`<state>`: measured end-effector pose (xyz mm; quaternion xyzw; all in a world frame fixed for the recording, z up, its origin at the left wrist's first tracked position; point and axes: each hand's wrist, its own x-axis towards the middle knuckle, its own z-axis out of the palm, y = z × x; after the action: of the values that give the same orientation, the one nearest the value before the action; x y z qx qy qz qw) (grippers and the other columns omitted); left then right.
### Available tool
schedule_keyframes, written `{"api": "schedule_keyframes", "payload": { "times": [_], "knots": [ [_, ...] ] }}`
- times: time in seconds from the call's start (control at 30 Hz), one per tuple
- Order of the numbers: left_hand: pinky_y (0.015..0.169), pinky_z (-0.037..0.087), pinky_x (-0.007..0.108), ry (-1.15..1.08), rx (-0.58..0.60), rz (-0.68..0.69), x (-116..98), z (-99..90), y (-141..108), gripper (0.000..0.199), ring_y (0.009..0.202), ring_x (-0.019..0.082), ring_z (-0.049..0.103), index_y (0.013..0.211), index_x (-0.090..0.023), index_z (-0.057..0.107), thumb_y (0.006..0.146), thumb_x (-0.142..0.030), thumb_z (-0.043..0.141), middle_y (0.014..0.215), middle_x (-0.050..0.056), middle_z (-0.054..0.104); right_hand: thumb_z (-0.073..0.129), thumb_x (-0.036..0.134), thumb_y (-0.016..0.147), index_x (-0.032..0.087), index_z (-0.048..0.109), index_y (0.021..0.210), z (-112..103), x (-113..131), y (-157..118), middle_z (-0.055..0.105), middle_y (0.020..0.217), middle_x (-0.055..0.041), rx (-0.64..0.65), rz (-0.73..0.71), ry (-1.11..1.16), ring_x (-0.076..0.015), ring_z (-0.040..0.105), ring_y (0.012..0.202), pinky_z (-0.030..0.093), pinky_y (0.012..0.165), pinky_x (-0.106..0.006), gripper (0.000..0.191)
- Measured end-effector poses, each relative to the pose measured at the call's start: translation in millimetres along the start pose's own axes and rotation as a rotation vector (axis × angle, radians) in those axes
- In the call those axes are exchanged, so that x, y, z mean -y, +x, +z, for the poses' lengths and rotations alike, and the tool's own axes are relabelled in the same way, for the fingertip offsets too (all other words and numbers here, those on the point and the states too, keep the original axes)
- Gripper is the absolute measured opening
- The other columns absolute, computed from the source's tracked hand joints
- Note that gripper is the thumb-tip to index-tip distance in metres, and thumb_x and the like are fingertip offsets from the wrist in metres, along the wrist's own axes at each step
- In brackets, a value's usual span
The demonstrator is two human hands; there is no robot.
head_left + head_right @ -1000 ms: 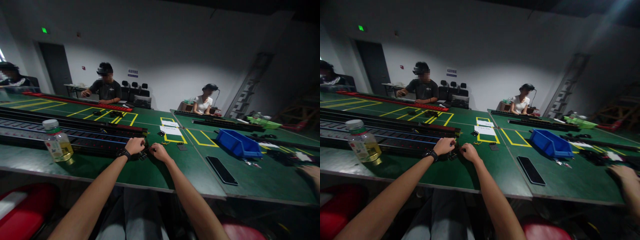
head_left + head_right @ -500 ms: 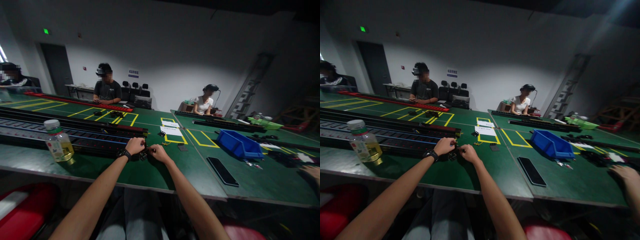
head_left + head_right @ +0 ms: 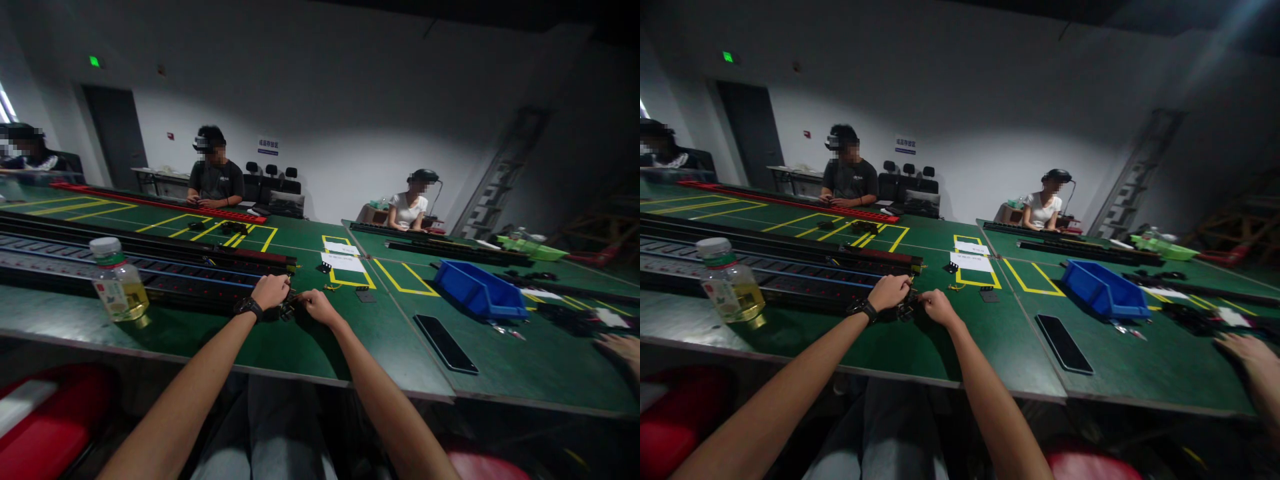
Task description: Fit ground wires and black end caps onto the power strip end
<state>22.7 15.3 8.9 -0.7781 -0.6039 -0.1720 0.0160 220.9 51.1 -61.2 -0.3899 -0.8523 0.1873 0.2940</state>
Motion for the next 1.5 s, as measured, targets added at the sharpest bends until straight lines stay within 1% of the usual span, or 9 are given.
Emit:
{"api": "schedule_keyframes", "payload": {
  "times": [0.17, 0.33, 0.47, 0.57, 0.8, 0.93, 1.17, 1.37, 1.5],
  "knots": [
    [0.093, 0.052, 0.036, 0.004, -0.015, 0.004, -1, 0.6, -1, 0.030, 0.104, 0.028, 0.075, 0.115, -0.022, 0.072, 0.094, -0.018, 0.050, 0.108, 0.010, 0.081, 0.044, 0.001, 0.078, 0.020, 0.085, 0.100, 1, -4, 1, 0.084, 0.100, -0.0054, -0.022, 0.014, 0.020, -0.0219, 0.076, 0.094, 0.053, 0.083, -0.025, 0.050],
    [0.093, 0.051, 0.034, -0.010, -0.036, 0.012, 0, 2.5, 0, 0.026, 0.105, 0.027, 0.075, 0.112, -0.021, 0.069, 0.094, -0.016, 0.050, 0.108, 0.009, 0.080, 0.044, 0.001, 0.078, 0.020, 0.085, 0.103, 1, -5, 1, 0.084, 0.105, -0.0047, -0.023, 0.029, 0.035, -0.0221, 0.076, 0.100, 0.053, 0.088, -0.026, 0.052],
    [0.093, 0.051, 0.033, -0.022, -0.043, 0.016, 3, 4.8, 1, 0.025, 0.102, 0.026, 0.075, 0.109, -0.022, 0.070, 0.094, -0.016, 0.051, 0.105, 0.008, 0.080, 0.044, 0.001, 0.078, 0.020, 0.085, 0.100, 0, -4, 1, 0.084, 0.101, -0.0042, -0.017, 0.041, 0.041, -0.0222, 0.077, 0.097, 0.054, 0.087, -0.027, 0.050],
    [0.090, 0.052, 0.031, -0.035, -0.047, 0.022, 5, 6.3, 1, 0.025, 0.100, 0.024, 0.075, 0.108, -0.024, 0.071, 0.094, -0.017, 0.052, 0.104, 0.006, 0.080, 0.044, 0.002, 0.078, 0.021, 0.085, 0.099, 0, -4, 1, 0.084, 0.102, -0.0042, -0.017, 0.045, 0.047, -0.0226, 0.077, 0.098, 0.055, 0.086, -0.027, 0.050],
    [0.087, 0.051, 0.031, -0.044, -0.057, 0.024, 7, 7.8, 1, 0.024, 0.099, 0.025, 0.075, 0.106, -0.025, 0.072, 0.094, -0.019, 0.052, 0.102, 0.005, 0.081, 0.045, 0.001, 0.078, 0.021, 0.085, 0.098, 2, -6, 1, 0.084, 0.102, -0.0046, -0.023, 0.036, 0.063, -0.0227, 0.077, 0.097, 0.055, 0.089, -0.028, 0.049],
    [0.086, 0.051, 0.032, -0.040, -0.056, 0.022, 5, 6.7, 1, 0.025, 0.098, 0.025, 0.075, 0.107, -0.025, 0.072, 0.094, -0.018, 0.052, 0.102, 0.005, 0.081, 0.044, 0.001, 0.080, 0.021, 0.085, 0.098, 2, -6, 2, 0.084, 0.102, -0.0047, -0.030, 0.030, 0.065, -0.0228, 0.077, 0.098, 0.055, 0.088, -0.028, 0.049],
    [0.087, 0.051, 0.032, -0.035, -0.034, 0.019, 2, 2.7, 0, 0.024, 0.100, 0.025, 0.075, 0.106, -0.024, 0.072, 0.095, -0.019, 0.052, 0.103, 0.006, 0.081, 0.046, 0.000, 0.079, 0.023, 0.086, 0.099, 1, -5, 2, 0.084, 0.102, -0.0021, -0.039, 0.044, 0.066, -0.0221, 0.078, 0.098, 0.055, 0.090, -0.027, 0.050],
    [0.089, 0.051, 0.032, -0.037, -0.025, 0.014, 0, -1.2, -1, 0.026, 0.101, 0.025, 0.075, 0.107, -0.023, 0.072, 0.097, -0.018, 0.048, 0.104, 0.007, 0.081, 0.046, -0.002, 0.079, 0.023, 0.085, 0.106, -2, 2, 1, 0.084, 0.107, -0.0021, -0.047, 0.058, 0.062, -0.0221, 0.078, 0.100, 0.056, 0.090, -0.027, 0.054],
    [0.090, 0.051, 0.033, -0.043, -0.025, 0.023, -1, -3.3, -1, 0.029, 0.104, 0.025, 0.075, 0.107, -0.023, 0.071, 0.097, -0.015, 0.046, 0.108, 0.007, 0.081, 0.045, -0.003, 0.079, 0.023, 0.084, 0.107, -5, 6, 0, 0.084, 0.109, -0.0015, -0.045, 0.061, 0.054, -0.0208, 0.077, 0.103, 0.055, 0.091, -0.026, 0.055]
  ]
}}
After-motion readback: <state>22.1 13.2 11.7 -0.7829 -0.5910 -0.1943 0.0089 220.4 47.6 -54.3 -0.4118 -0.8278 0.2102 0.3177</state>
